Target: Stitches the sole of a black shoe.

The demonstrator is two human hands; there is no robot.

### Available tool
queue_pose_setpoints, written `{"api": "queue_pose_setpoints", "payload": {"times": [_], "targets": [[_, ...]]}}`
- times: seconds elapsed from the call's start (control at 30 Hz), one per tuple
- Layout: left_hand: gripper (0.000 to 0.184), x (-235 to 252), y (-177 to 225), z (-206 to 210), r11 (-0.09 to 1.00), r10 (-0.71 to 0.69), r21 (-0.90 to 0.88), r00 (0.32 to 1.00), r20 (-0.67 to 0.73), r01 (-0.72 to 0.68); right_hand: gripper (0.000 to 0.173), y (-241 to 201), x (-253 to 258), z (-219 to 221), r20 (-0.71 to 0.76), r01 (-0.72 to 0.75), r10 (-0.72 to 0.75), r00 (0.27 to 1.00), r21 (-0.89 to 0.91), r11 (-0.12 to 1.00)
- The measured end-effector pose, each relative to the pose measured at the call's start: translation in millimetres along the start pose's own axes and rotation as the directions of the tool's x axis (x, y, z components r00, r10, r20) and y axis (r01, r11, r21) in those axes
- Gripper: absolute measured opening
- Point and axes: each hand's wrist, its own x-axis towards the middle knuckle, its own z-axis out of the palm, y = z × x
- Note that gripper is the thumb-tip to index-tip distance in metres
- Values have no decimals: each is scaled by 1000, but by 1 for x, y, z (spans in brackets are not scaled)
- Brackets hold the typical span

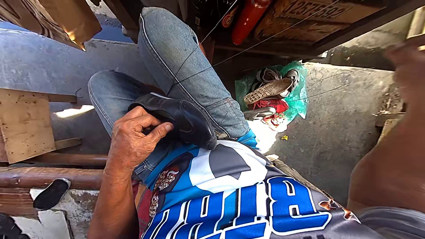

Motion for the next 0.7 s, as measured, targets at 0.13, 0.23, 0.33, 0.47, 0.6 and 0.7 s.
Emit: {"api": "queue_pose_setpoints", "payload": {"times": [0.13, 0.23, 0.33, 0.47, 0.6, 0.7], "targets": [[31, 3, 1, 3, 999, 2, 43, 1000, 1, -2, 40, -158, -62, 57, 267, 139, -197, 943, 220, 965], [39, 6, 6, 9, 995, 22, 100, 1000, -14, -21, 56, -243, -117, 107, 397, 213, -471, 788, 541, 813], [47, 4, -4, -12, 963, -50, 261, 997, -59, 64, 60, -272, -136, 136, 430, 382, -634, 643, 537, 752], [50, -5, -68, -57, 921, -274, 182, 906, -321, 343, 46, -270, -128, 135, 473, 447, -682, 558, 521, 727], [27, 0, -45, -56, 704, -188, -710, 958, -217, -23, 41, -269, -124, 136, 499, 382, -696, 517, 593, 709], [43, 8, -28, -48, 275, -116, -958, 987, -111, -75, 39, -270, -124, 138, 483, 321, -687, 543, 636, 701]]}}
